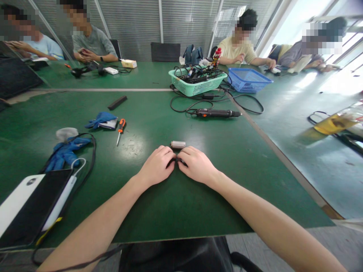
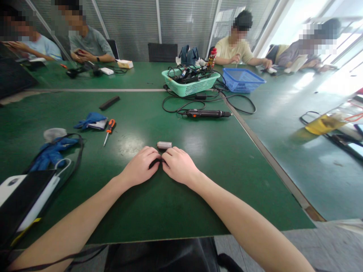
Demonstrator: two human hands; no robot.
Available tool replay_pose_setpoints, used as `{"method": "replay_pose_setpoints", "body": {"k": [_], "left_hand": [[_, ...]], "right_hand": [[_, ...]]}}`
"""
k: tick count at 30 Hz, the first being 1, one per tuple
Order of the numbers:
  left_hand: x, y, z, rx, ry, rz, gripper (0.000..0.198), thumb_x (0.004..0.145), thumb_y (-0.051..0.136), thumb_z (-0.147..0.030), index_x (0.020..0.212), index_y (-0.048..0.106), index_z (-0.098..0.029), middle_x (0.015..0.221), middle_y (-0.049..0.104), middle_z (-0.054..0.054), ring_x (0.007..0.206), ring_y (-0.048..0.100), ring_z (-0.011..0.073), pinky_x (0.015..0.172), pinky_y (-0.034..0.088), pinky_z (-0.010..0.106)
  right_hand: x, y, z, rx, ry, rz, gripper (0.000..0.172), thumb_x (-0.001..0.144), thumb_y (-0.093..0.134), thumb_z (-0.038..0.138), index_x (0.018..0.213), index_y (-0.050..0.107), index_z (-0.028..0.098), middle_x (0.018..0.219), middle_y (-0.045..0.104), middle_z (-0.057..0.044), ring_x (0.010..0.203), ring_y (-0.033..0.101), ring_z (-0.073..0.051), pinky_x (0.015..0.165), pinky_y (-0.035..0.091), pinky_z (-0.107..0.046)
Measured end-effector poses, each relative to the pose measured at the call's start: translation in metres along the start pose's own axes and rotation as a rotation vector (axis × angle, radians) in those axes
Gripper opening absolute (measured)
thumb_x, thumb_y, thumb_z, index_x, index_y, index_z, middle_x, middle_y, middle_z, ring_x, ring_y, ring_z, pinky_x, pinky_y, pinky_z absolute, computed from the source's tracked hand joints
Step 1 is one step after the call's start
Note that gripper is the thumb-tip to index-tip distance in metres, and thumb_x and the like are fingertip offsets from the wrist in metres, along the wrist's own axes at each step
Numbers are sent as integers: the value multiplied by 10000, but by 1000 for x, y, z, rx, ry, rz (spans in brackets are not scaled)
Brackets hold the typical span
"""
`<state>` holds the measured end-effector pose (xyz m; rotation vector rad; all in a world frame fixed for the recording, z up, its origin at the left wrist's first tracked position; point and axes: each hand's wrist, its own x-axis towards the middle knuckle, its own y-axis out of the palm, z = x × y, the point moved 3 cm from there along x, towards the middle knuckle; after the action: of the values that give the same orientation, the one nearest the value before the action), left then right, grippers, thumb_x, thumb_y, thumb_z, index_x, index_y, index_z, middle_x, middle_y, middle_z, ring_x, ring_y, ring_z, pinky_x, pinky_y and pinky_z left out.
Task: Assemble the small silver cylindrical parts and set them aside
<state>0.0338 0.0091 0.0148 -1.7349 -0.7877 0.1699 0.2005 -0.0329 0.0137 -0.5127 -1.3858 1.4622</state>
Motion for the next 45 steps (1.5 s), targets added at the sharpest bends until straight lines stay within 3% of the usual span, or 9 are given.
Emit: {"method": "replay_pose_setpoints", "body": {"k": [45], "left_hand": [[-2, 1, 3, -2, -13, -49, 138, 938, 549, -142, 1029, 642, -189, 1051, 627, 77, 1044, 575, 250, 946, 522, 426]], "right_hand": [[0, 1, 0, 16, -77, -12, 150, 1008, 558, 230, 991, 693, 167, 972, 685, -97, 959, 625, -242, 896, 529, -387]]}}
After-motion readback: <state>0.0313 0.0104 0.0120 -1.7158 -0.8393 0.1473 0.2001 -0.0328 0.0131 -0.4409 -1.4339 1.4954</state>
